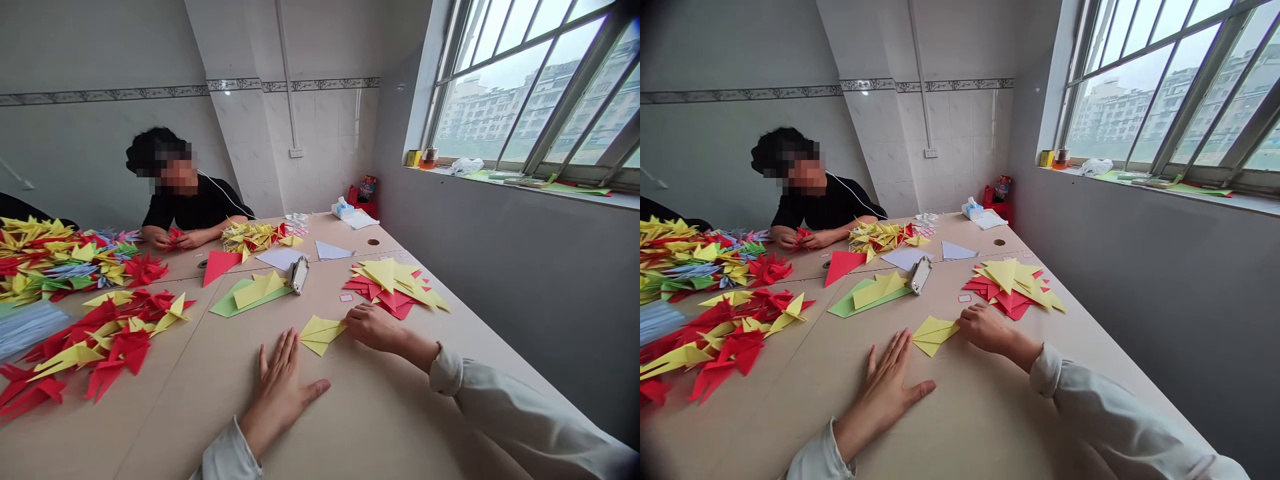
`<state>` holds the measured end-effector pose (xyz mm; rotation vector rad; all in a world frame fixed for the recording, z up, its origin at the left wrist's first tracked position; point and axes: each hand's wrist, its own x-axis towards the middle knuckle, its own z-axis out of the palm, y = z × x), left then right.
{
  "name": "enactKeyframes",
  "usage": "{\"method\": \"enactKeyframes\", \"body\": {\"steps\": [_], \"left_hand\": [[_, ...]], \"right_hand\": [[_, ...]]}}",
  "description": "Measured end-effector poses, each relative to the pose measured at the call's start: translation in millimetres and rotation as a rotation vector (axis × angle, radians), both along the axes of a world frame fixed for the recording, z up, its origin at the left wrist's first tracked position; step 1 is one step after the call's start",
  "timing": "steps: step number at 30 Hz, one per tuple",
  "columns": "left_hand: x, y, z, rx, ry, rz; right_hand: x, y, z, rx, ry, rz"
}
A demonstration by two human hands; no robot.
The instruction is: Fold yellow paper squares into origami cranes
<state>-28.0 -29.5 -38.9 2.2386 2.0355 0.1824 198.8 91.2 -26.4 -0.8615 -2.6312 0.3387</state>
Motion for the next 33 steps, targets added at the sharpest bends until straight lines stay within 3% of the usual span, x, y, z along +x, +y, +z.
{"method": "enactKeyframes", "body": {"steps": [4, 8, 10, 13, 17, 22, 24, 28, 30, 33], "left_hand": [[-1, -3, -0.3, 0.032, 0.006, -0.028], [-5, -1, -7.3, 0.059, -0.083, -0.009], [-6, 5, -9.0, 0.13, -0.277, 0.051], [-2, 17, -2.9, 0.142, -0.745, 0.115], [17, 30, 20.9, -0.185, -1.291, -0.059], [34, 38, 41.4, -0.119, -1.654, -0.082], [33, 40, 39.6, -0.07, -1.677, -0.038], [28, 42, 28.0, -0.012, -1.616, 0.072], [29, 43, 23.2, -0.039, -1.574, 0.058], [32, 43, 19.9, -0.031, -1.525, 0.018]], "right_hand": [[-15, -8, -0.4, -0.375, 0.272, -0.276], [-23, -9, 2.3, -0.577, 0.435, -0.305], [-22, -10, 6.8, -0.679, 0.567, -0.3], [-21, -17, 13.3, -0.813, 0.777, -0.276], [-33, -37, 12.1, -0.972, 0.935, -0.228], [-51, -58, 3.2, -1.131, 0.913, -0.142], [-50, -57, 5.2, -1.045, 0.875, -0.167], [-40, -49, 17.4, -0.451, 0.853, -0.362], [-36, -48, 22.3, -0.251, 0.782, -0.338], [-36, -51, 23.0, -0.104, 0.675, -0.291]]}}
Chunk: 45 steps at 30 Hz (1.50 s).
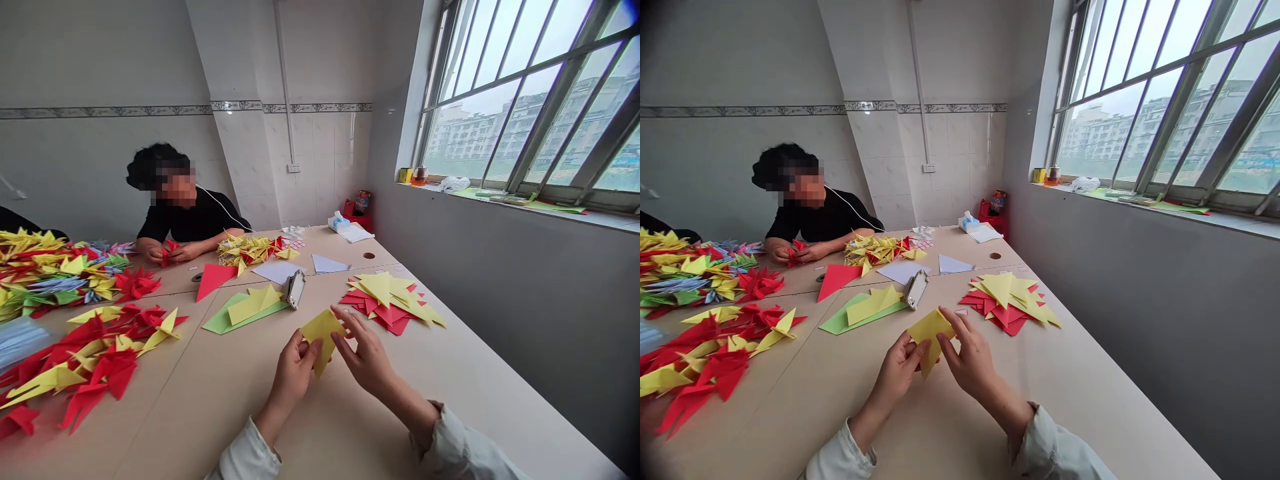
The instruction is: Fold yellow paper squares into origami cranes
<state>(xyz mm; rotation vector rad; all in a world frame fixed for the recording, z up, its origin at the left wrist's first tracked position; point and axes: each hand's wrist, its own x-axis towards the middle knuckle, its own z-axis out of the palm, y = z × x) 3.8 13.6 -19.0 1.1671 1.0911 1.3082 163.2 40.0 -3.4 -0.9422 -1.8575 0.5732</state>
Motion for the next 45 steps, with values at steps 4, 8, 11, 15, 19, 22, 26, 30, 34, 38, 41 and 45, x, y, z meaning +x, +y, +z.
{"method": "enactKeyframes", "body": {"steps": [4, 8, 11, 15, 19, 22, 26, 30, 34, 38, 41, 45], "left_hand": [[-2, 2, 1.3, -0.026, -0.054, -0.006], [-10, 2, 7.5, -0.068, -0.104, 0.082], [-14, 0, 13.2, -0.174, -0.147, 0.056], [-16, -4, 19.6, -0.289, -0.19, -0.051], [-19, -7, 26.9, -0.28, -0.191, -0.15], [-20, -10, 32.2, -0.243, -0.151, -0.232], [-16, -15, 37.3, -0.2, -0.061, -0.315], [-13, -19, 40.0, -0.178, -0.044, -0.419], [-16, -19, 37.4, -0.182, -0.029, -0.492], [-18, -13, 32.8, -0.225, 0.026, -0.261], [-8, -10, 28.2, -0.16, -0.071, -0.015], [10, -11, 17.8, -0.071, -0.206, 0.013]], "right_hand": [[-2, -3, -5.1, 0.031, -0.025, 0.017], [-2, -3, -6.3, -0.207, 0.091, 0.201], [-2, -3, -4.4, -0.36, 0.181, 0.271], [0, -5, 0.4, -0.324, 0.172, 0.217], [7, -3, 6.7, -0.32, 0.155, 0.35], [14, 2, 11.1, -0.38, 0.195, 0.491], [17, 2, 15.5, -0.439, 0.247, 0.561], [14, -4, 16.9, -0.665, 0.273, 0.602], [12, -7, 15.4, -0.813, 0.241, 0.694], [9, -3, 8.2, -0.746, 0.262, 0.519], [2, -1, -1.6, -0.555, 0.345, 0.182], [-8, -6, -11.0, -0.405, 0.288, 0.042]]}}
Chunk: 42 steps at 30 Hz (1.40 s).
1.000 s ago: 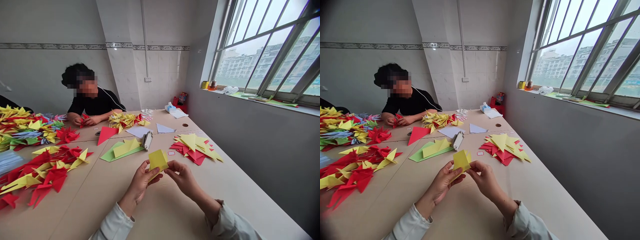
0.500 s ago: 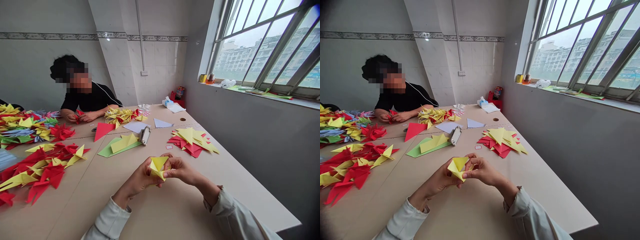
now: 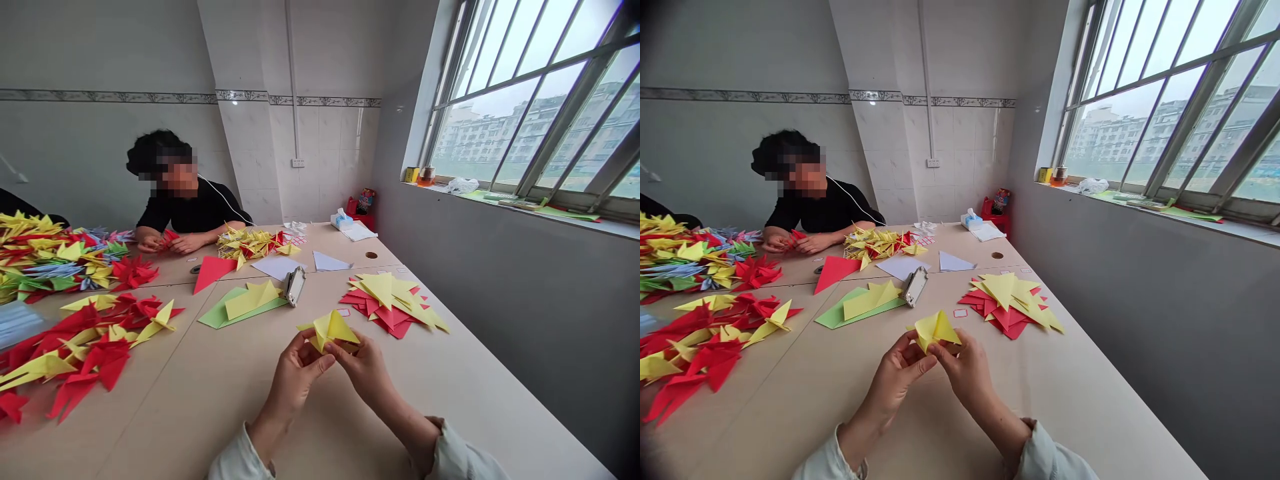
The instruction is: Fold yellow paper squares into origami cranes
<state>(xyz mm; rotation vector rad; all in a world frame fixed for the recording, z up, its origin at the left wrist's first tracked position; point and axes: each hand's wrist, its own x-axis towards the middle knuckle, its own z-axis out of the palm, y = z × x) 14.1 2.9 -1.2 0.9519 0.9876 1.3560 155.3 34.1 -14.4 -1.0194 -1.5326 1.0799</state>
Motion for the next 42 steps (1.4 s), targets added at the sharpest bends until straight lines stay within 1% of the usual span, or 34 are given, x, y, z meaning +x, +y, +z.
{"method": "enactKeyframes", "body": {"steps": [3, 5, 7, 10, 13, 16, 21, 24, 28, 30, 33, 37, 39, 42], "left_hand": [[3, 0, -6.5, 0.019, -0.042, 0.055], [1, 1, -8.4, 0.023, -0.051, 0.086], [-1, 1, -8.7, 0.025, -0.048, 0.11], [-1, 1, -8.0, 0.031, -0.046, 0.108], [2, -1, -7.8, 0.051, -0.02, 0.116], [4, -3, -8.7, 0.073, 0.006, 0.151], [4, -2, -11.5, 0.05, -0.007, 0.203], [-2, 2, -12.1, 0.036, -0.015, 0.273], [-18, 10, -9.7, 0.05, -0.031, 0.423], [-23, 12, -8.6, 0.068, -0.005, 0.456], [-21, 10, -9.4, 0.09, 0.086, 0.419], [-10, 4, -13.5, 0.089, 0.22, 0.354], [-7, 3, -15.3, 0.071, 0.224, 0.35], [-5, 2, -16.1, 0.021, 0.137, 0.348]], "right_hand": [[-4, -6, -0.1, 0.073, -0.061, 0.034], [-5, -8, 0.4, 0.079, -0.06, 0.084], [-6, -9, -0.9, 0.043, -0.036, 0.106], [-10, -8, -5.6, -0.041, 0.011, 0.111], [-13, -9, -9.5, -0.103, 0.097, 0.148], [-17, -10, -12.0, -0.149, 0.169, 0.182], [-22, -10, -14.9, -0.198, 0.191, 0.192], [-21, -11, -12.0, -0.229, 0.188, 0.216], [-14, -14, -4.5, -0.212, 0.051, 0.203], [-10, -13, -1.2, -0.199, 0.023, 0.204], [-9, -12, 1.2, -0.249, 0.078, 0.269], [-15, -13, -2.3, -0.344, 0.155, 0.371], [-18, -14, -5.4, -0.362, 0.173, 0.384], [-20, -15, -8.2, -0.35, 0.168, 0.384]]}}
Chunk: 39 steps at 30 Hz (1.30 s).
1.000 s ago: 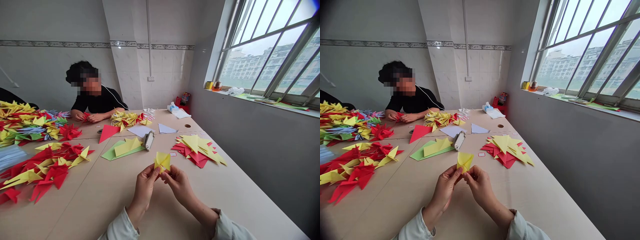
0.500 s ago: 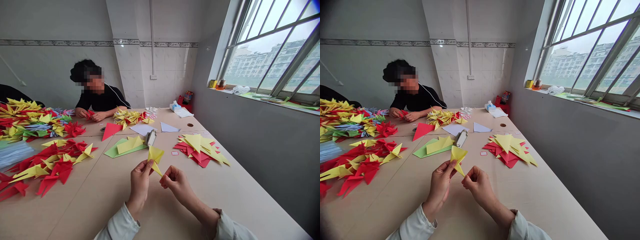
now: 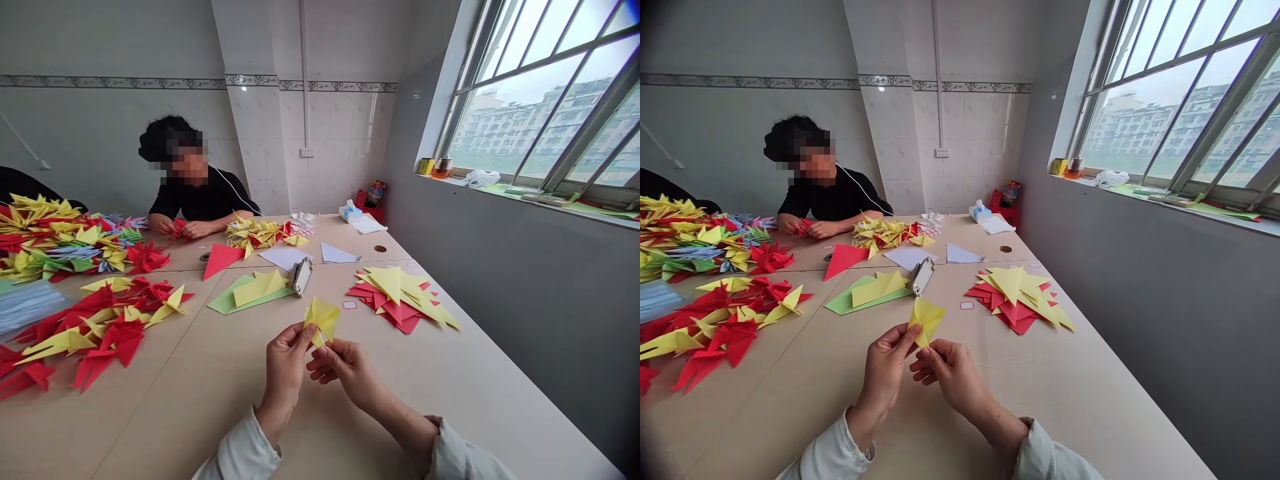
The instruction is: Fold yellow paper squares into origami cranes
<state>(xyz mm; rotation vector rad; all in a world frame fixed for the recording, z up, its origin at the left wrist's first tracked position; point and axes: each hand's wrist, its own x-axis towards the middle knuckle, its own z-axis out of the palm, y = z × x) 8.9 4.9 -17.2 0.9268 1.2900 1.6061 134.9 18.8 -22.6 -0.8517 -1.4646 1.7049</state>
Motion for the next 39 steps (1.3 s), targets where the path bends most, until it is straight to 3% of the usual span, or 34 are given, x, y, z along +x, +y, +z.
{"method": "enactKeyframes", "body": {"steps": [5, 9, 13, 17, 19, 23, 25, 30, 35, 39], "left_hand": [[0, -1, 2.9, -0.03, -0.184, -0.034], [2, -2, 3.3, -0.04, -0.231, -0.049], [-2, 1, 3.3, -0.023, -0.219, -0.056], [-18, 8, 8.6, 0.038, -0.174, 0.058], [-25, 10, 11.3, 0.045, -0.119, 0.056], [-24, 7, 14.7, -0.078, -0.015, -0.25], [-18, 3, 16.2, -0.123, 0.043, -0.382], [-8, -2, 19.2, -0.151, 0.147, -0.608], [-14, -3, 23.2, -0.207, 0.125, -0.801], [-19, -4, 25.4, -0.227, 0.1, -0.842]], "right_hand": [[-1, -1, 0.9, 0.067, -0.044, -0.01], [-1, -1, 1.9, 0.028, -0.048, -0.007], [0, -1, 0.4, -0.015, -0.018, 0.033], [8, 5, 0.6, -0.11, -0.105, 0.12], [17, 13, 5.3, -0.087, -0.152, 0.083], [37, 30, 24.1, 0.187, -0.084, -0.294], [43, 33, 32.2, 0.204, -0.055, -0.255], [42, 25, 35.3, 0.045, -0.066, 0.02], [41, 21, 36.3, 0.016, -0.085, 0.006], [43, 20, 40.2, 0.045, -0.099, 0.03]]}}
